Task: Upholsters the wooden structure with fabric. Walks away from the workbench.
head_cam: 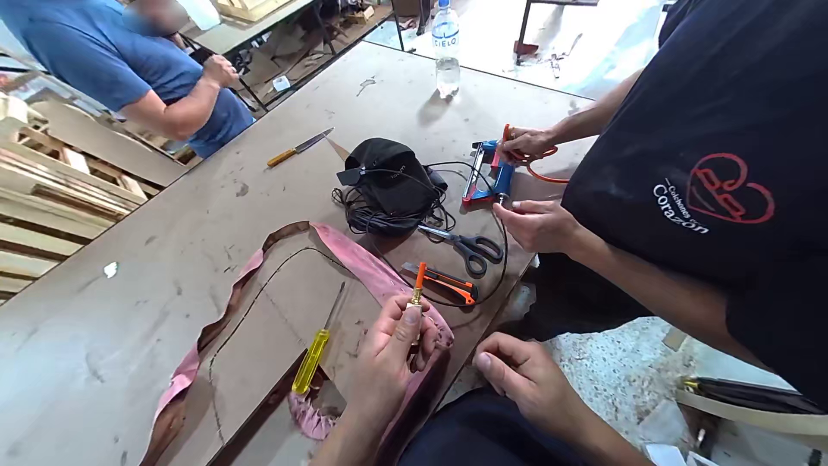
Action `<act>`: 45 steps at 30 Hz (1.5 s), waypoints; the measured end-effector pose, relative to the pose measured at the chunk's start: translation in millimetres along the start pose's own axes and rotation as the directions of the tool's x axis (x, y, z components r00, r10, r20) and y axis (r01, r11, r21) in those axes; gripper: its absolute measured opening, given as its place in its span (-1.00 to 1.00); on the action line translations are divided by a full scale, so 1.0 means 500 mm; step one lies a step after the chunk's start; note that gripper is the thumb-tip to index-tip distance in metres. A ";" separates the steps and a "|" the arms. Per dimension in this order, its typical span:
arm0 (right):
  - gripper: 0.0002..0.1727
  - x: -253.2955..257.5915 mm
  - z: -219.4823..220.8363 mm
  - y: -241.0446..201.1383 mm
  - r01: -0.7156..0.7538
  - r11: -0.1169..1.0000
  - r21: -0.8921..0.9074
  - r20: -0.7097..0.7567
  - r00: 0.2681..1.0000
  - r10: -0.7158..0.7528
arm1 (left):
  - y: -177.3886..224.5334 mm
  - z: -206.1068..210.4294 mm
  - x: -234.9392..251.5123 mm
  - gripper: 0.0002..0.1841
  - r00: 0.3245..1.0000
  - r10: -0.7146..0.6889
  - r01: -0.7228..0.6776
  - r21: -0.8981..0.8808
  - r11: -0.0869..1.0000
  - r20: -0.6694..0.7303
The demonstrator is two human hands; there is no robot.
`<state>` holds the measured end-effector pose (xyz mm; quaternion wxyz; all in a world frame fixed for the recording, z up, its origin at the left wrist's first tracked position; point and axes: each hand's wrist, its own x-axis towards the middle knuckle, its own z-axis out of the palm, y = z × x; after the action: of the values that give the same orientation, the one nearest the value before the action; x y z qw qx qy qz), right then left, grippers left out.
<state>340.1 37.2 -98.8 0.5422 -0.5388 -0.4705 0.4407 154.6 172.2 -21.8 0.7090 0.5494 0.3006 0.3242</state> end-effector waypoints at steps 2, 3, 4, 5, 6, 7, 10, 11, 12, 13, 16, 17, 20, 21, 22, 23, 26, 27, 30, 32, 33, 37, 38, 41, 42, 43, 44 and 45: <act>-0.69 -0.008 -0.003 0.012 0.184 0.934 -0.307 -0.105 0.969 -0.226 | -0.003 0.001 0.000 -0.69 0.999 0.032 -0.032 -0.006 0.999 -0.008; -0.69 -0.005 -0.009 0.012 0.292 0.818 -0.496 -0.114 0.912 -0.394 | -0.001 -0.001 0.002 -0.72 0.999 0.049 -0.049 0.026 0.998 -0.006; -0.69 0.004 -0.018 0.003 0.368 0.706 -0.605 -0.089 0.850 -0.520 | 0.002 -0.002 0.004 -0.73 0.999 0.050 -0.049 0.066 0.997 -0.003; -0.68 0.017 -0.028 -0.017 0.406 0.659 -0.633 -0.053 0.826 -0.561 | 0.006 -0.003 0.005 -0.74 1.000 0.028 -0.027 0.099 0.995 -0.007; -0.63 0.028 -0.037 -0.045 0.412 0.709 -0.572 -0.008 0.862 -0.507 | 0.010 -0.005 0.004 -0.73 1.000 -0.013 0.014 0.125 0.992 -0.008; -0.56 0.040 -0.050 -0.078 0.356 0.848 -0.393 0.075 0.931 -0.357 | 0.014 -0.004 0.002 -0.72 0.998 -0.060 0.061 0.131 0.989 -0.009; -0.48 0.071 -0.083 -0.150 0.101 0.980 0.169 0.371 0.915 -0.158 | 0.023 0.005 -0.006 -0.66 0.984 -0.170 0.174 0.083 0.981 -0.057; -0.47 0.075 -0.087 -0.154 0.122 0.976 0.178 0.337 0.925 -0.177 | 0.020 0.006 -0.004 -0.65 0.982 -0.175 0.179 0.054 0.982 -0.073; -0.47 0.076 -0.087 -0.147 0.144 0.976 0.163 0.271 0.945 -0.185 | 0.014 0.004 -0.001 -0.65 0.981 -0.176 0.177 0.009 0.984 -0.083; -0.50 0.073 -0.081 -0.128 0.147 0.977 0.156 0.195 0.965 -0.177 | 0.008 0.002 0.002 -0.65 0.979 -0.181 0.177 -0.053 0.983 -0.092; -0.60 0.049 -0.046 -0.060 0.086 0.977 0.197 0.065 0.993 -0.101 | -0.005 0.006 0.012 -0.62 0.965 -0.218 0.180 -0.232 0.956 -0.150; -0.60 0.036 -0.034 -0.041 0.056 0.976 0.211 0.065 0.995 -0.071 | -0.008 0.007 0.015 -0.62 0.958 -0.231 0.183 -0.259 0.948 -0.169; -0.66 0.000 -0.010 -0.008 -0.023 0.966 0.257 0.111 0.994 -0.006 | -0.011 0.006 0.023 -0.62 0.948 -0.281 0.232 -0.280 0.932 -0.152; -0.68 -0.006 -0.010 -0.005 -0.039 0.967 0.251 0.126 0.992 0.007 | -0.012 0.006 0.027 -0.62 0.947 -0.301 0.262 -0.271 0.926 -0.114; -0.70 -0.016 -0.015 -0.005 -0.060 0.970 0.234 0.142 0.990 0.027 | -0.018 0.008 0.027 -0.63 0.944 -0.323 0.294 -0.264 0.919 -0.072; -0.70 -0.026 -0.022 -0.005 -0.080 0.973 0.218 0.151 0.987 0.048 | -0.026 0.013 0.025 -0.63 0.946 -0.322 0.303 -0.257 0.918 -0.035; -0.73 -0.019 -0.045 -0.005 -0.058 0.982 0.181 0.107 0.993 0.039 | -0.031 0.026 0.050 -0.66 0.980 -0.192 0.198 -0.272 0.942 0.049; -0.74 -0.016 -0.050 -0.005 -0.051 0.984 0.172 0.085 0.996 0.037 | -0.033 0.029 0.058 -0.65 0.986 -0.152 0.165 -0.291 0.942 0.067; -0.76 -0.015 -0.060 -0.008 -0.056 0.987 0.153 0.039 0.998 0.050 | -0.033 0.039 0.077 -0.66 0.991 -0.123 0.131 -0.329 0.935 0.046; -0.74 -0.024 -0.064 -0.006 -0.065 0.987 0.147 0.035 0.998 0.060 | -0.034 0.045 0.081 -0.68 0.993 -0.110 0.114 -0.313 0.943 0.028; -0.74 -0.031 -0.065 -0.004 -0.073 0.987 0.144 0.037 0.997 0.069 | -0.037 0.046 0.082 -0.69 0.995 -0.098 0.102 -0.298 0.949 0.028; -0.74 -0.047 -0.062 0.004 -0.103 0.985 0.136 0.030 0.995 0.100 | -0.047 0.035 0.093 -0.70 0.998 -0.035 0.047 -0.232 0.972 0.053; -0.74 -0.050 -0.061 0.003 -0.127 0.984 0.129 0.030 0.992 0.124 | -0.045 0.036 0.096 -0.70 0.999 -0.034 0.041 -0.226 0.973 0.034; -0.75 -0.051 -0.063 0.000 -0.169 0.980 0.107 0.033 0.986 0.166 | -0.038 0.044 0.108 -0.63 0.998 -0.060 0.053 -0.197 0.979 -0.030; -0.74 -0.051 -0.066 -0.001 -0.169 0.981 0.094 0.030 0.986 0.166 | -0.037 0.046 0.113 -0.60 0.996 -0.075 0.067 -0.167 0.984 -0.045; -0.74 -0.052 -0.070 -0.002 -0.162 0.983 0.082 0.027 0.987 0.160 | -0.035 0.050 0.117 -0.59 0.994 -0.088 0.079 -0.130 0.988 -0.060; -0.74 -0.052 -0.073 -0.003 -0.154 0.986 0.069 0.024 0.988 0.153 | -0.030 0.054 0.120 -0.58 0.992 -0.097 0.092 -0.070 0.993 -0.077; -0.74 -0.050 -0.074 -0.005 -0.145 0.987 0.062 0.022 0.989 0.144 | -0.023 0.051 0.120 -0.57 0.990 -0.102 0.103 0.004 0.995 -0.095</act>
<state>372.2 6.5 -96.2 0.5213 -0.5503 -0.4208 0.4984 212.8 202.6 -31.5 0.7072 0.5203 0.3632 0.3119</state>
